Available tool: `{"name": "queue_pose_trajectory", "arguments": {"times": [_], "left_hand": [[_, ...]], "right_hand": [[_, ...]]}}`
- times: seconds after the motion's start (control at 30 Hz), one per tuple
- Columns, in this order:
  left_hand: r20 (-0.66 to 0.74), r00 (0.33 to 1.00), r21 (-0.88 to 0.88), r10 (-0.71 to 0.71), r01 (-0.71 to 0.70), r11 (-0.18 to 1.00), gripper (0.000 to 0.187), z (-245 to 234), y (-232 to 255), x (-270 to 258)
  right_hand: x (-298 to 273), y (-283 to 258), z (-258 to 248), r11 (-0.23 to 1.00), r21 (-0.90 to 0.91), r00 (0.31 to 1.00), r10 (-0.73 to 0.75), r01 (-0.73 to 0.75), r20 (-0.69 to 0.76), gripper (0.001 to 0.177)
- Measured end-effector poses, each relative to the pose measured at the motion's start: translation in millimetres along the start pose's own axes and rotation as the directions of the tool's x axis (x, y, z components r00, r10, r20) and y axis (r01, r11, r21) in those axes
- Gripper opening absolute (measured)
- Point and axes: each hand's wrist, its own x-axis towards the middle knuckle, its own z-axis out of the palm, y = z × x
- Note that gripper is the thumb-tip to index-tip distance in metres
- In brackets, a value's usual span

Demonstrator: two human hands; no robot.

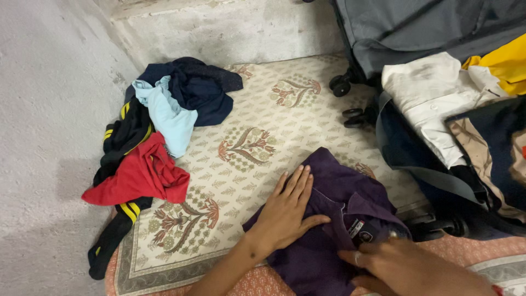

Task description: The person folds a patterned pillowcase and a purple button-down shirt on a bed before placing them into an open suitcase alongside other folded garments.

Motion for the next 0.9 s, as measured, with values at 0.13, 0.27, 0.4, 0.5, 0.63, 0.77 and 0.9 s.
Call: {"name": "queue_pose_trajectory", "arguments": {"times": [0.13, 0.27, 0.4, 0.5, 0.63, 0.77, 0.9], "left_hand": [[-0.039, 0.999, -0.016, 0.003, -0.004, 1.0, 0.099, -5, 3, -2], [-0.07, 0.997, -0.025, -0.024, 0.023, 0.999, 0.097, -9, 14, -11], [-0.093, 0.996, 0.013, -0.019, 0.02, 1.0, 0.094, -13, 22, -29], [-0.076, 0.995, -0.006, -0.062, 0.061, 0.998, 0.097, -15, 29, -39], [-0.097, 0.979, -0.012, -0.18, 0.18, 0.984, 0.095, -24, 36, -58], [0.058, 0.859, -0.154, -0.508, 0.511, 0.846, 0.102, -44, 29, -73], [0.186, 0.701, -0.216, -0.689, 0.713, 0.667, 0.105, -62, 3, -82]], "right_hand": [[-4, -37, -38, 0.957, 0.016, 0.911, 0.282, -0.291, -0.3, 0.056], [49, -9, -43, 0.984, -0.174, 0.634, -0.163, 0.046, -0.756, 0.064], [80, 22, -19, 0.993, -0.116, 0.775, -0.098, 0.032, -0.624, 0.07], [82, 28, -7, 0.993, -0.115, 0.736, -0.105, 0.037, -0.668, 0.07], [69, 31, -13, 0.998, -0.01, 0.706, 0.041, -0.068, -0.707, 0.074], [61, 41, -22, 0.968, 0.152, 0.709, 0.251, -0.202, -0.659, 0.091], [65, 51, -29, 0.95, 0.225, 0.751, 0.31, -0.218, -0.583, 0.102]]}}
